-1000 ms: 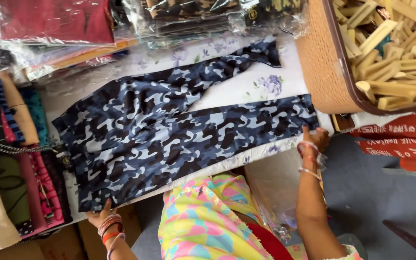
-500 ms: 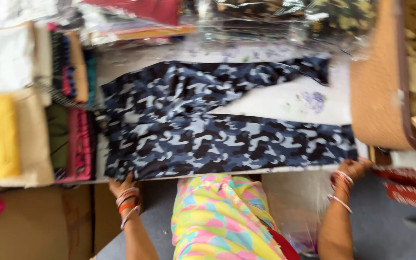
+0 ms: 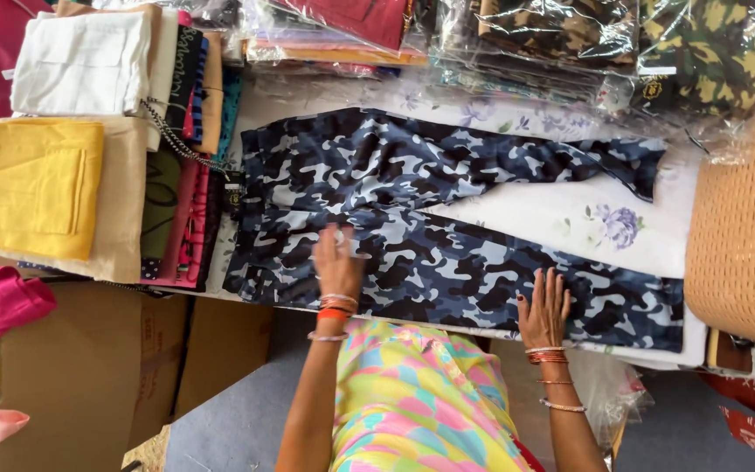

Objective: Fold various pieces of clothing including leggings and small garments.

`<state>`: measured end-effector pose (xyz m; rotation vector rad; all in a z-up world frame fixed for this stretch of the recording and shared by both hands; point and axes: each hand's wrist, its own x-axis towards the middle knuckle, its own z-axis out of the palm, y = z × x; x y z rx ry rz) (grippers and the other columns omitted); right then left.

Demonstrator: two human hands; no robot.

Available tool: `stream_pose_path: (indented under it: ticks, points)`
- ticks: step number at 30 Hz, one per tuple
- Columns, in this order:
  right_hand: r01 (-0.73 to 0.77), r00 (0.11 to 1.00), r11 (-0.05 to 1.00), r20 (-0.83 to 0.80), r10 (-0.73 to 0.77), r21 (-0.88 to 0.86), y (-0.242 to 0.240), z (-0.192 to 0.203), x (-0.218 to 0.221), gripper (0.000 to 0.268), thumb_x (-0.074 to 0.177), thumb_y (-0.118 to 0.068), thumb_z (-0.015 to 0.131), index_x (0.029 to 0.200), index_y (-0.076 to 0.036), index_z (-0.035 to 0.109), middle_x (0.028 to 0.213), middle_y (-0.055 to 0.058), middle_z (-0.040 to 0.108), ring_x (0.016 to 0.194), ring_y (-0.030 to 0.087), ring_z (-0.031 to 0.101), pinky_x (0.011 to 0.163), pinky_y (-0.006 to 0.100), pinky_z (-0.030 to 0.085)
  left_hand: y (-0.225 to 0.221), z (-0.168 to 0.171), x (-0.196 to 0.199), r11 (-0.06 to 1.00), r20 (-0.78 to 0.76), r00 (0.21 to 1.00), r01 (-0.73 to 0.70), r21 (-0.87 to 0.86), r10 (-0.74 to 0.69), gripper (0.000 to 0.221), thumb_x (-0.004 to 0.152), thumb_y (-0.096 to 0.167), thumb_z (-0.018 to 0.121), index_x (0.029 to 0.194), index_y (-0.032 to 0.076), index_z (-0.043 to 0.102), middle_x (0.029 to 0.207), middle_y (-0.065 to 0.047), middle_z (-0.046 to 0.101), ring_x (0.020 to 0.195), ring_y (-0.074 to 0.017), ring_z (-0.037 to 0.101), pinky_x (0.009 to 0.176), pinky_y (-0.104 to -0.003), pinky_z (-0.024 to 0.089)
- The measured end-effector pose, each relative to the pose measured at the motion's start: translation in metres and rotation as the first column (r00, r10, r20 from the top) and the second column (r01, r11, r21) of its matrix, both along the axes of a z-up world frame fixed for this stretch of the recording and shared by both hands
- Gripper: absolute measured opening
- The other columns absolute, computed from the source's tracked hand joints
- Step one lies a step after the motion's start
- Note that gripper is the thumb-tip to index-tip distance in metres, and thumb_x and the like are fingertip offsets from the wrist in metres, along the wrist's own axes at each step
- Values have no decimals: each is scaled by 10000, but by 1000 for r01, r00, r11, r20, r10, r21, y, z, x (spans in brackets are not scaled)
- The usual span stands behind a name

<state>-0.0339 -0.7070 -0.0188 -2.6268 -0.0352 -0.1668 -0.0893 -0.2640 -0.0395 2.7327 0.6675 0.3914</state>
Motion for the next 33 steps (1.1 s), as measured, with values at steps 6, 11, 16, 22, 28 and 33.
stream_pose_path:
  ticks: [6, 11, 16, 22, 28, 33]
  points:
    - [194, 980, 898, 44, -193, -394, -115, -51, 15, 664, 1090, -367, 492, 1622, 18, 389, 1688, 282, 349, 1579, 419, 276, 1196, 683, 179, -26, 23, 19, 980, -218, 959, 195, 45, -181, 695, 864, 541, 620, 1486, 264, 483, 1586, -135, 359, 1439, -411, 278, 1075, -719, 142]
    - [298, 955, 918, 90, -284, -263, -95, -38, 52, 625, 988, -180, 671, 1548, -2, 456, 1546, 282, 459, 1451, 431, 365, 1153, 623, 255, -7, 7, 53, 984, -236, 971, -11, -177, -32, 462, 970, 435, 637, 1368, 208, 578, 1408, -87, 549, 1304, -345, 515, 1057, -579, 392]
    - [-118, 987, 974, -89, 137, 192, 38, -28, 130, 572, 963, -143, 663, 1510, -136, 492, 1126, 109, 699, 1057, 294, 658, 919, 452, 499, 10, 41, 116, 976, -75, 994, 59, -211, -76, 455, 904, 259, 733, 1320, 146, 590, 1298, -103, 601, 1132, -352, 636, 870, -475, 551]
    - [-465, 856, 879, -198, 477, 107, 178, 35, 197, 636, 871, -256, 753, 1461, -282, 517, 845, 73, 736, 744, 296, 726, 643, 432, 564, 31, 7, 186, 911, -297, 875, 304, -280, -383, 392, 810, 264, 783, 1154, 149, 634, 1165, -116, 640, 966, -389, 693, 763, -500, 569]
    - [-423, 889, 892, -265, 374, -160, 231, -12, 267, 153, 1072, -303, 601, 1050, -160, 650, 915, 84, 749, 807, 323, 725, 683, 450, 561, 54, 2, 229, 871, -151, 904, 324, -369, -400, 163, 895, 164, 689, 1032, 107, 624, 1038, -143, 666, 896, -423, 680, 749, -528, 548]
    - [-332, 943, 918, 103, 317, 219, 270, 5, 258, 164, 1096, -197, 503, 1125, -63, 593, 1036, 125, 735, 897, 348, 717, 715, 455, 573, 58, 29, 215, 810, 0, 954, 255, -529, -300, 185, 904, 158, 680, 1045, 75, 592, 1040, -160, 646, 885, -441, 654, 742, -529, 532]
